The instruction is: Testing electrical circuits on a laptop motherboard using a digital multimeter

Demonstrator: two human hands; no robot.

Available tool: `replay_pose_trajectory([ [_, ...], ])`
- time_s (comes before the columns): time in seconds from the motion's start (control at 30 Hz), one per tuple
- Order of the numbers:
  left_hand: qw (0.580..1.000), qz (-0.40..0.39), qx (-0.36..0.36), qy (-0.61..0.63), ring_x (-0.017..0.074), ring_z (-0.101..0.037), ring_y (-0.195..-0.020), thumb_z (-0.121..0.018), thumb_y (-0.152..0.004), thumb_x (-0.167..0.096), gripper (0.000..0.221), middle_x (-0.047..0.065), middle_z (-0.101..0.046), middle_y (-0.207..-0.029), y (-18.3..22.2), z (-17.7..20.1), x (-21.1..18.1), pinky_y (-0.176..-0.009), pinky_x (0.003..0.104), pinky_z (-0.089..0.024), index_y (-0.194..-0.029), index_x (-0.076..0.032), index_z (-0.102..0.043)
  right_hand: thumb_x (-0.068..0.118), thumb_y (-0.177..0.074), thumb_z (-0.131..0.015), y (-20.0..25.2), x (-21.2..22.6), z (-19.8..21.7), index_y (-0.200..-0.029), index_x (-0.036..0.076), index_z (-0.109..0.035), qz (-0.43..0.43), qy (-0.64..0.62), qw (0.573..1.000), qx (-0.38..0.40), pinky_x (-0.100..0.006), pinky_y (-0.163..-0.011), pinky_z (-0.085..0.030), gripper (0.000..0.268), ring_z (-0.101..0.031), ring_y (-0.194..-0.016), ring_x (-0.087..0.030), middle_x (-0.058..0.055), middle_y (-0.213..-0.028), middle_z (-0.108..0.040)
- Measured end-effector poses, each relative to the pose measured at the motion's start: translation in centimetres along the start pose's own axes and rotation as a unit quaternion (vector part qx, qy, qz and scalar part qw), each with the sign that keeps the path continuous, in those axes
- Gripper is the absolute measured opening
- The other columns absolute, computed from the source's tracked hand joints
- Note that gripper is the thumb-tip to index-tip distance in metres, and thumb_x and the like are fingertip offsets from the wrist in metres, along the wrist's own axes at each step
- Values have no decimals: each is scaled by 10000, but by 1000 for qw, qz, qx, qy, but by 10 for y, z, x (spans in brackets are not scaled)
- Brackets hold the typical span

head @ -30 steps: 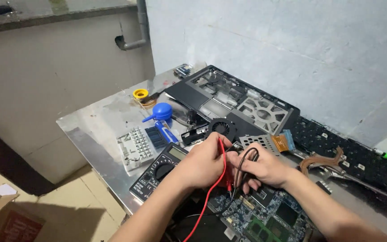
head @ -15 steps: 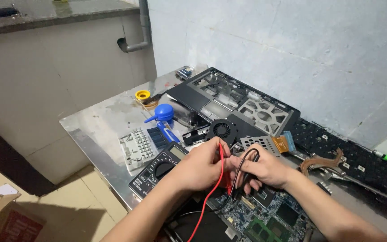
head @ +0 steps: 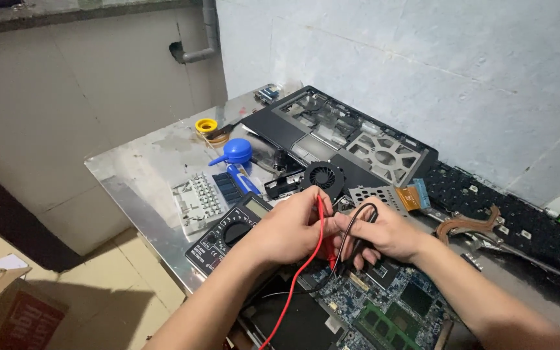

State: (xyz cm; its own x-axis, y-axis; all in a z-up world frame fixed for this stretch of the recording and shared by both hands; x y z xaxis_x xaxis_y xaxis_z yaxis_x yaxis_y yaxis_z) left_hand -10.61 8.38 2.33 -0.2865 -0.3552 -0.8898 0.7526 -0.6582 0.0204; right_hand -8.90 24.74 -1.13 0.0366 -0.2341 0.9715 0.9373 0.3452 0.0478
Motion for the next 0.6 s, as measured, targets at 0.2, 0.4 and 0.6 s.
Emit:
replay_pose_trajectory([
  [0.2,1000,-4,-1,-12,392,-823,-1043,-750,-1016,-302,259,132,-833,-928,-1,4,1,-1001,474,-607,-1171,-101,-697,295,-1107,-633,-2,-5,2,-666,-141,-868,-3,2,1000,7,-229,-290,-445,663,-550,-255,-164,-278,-440,-717],
  [0.4,1000,-3,2,-13,400,-822,-1046,-718,-1016,-288,225,135,-836,-915,-1,2,0,-1001,485,-608,-1162,-117,-698,293,-1104,-637,0,2,-2,-660,-135,-867,11,-2,1000,11,-216,-287,-436,658,-546,-253,-150,-260,-430,-714],
  [0.6,1000,-4,4,-11,382,-824,-1033,-716,-1007,-287,234,136,-840,-918,0,5,-2,-1008,474,-604,-1149,-101,-695,291,-1113,-622,-1,-3,0,-661,-140,-862,10,-7,1000,9,-216,-283,-434,669,-544,-253,-150,-264,-428,-710],
])
Point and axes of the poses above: each hand's wrist, its own y-axis away from the middle knuckle, its own z-axis out of the back of the hand, x = y × z, the point moved 7 cm from there along -y, towards the middle knuckle
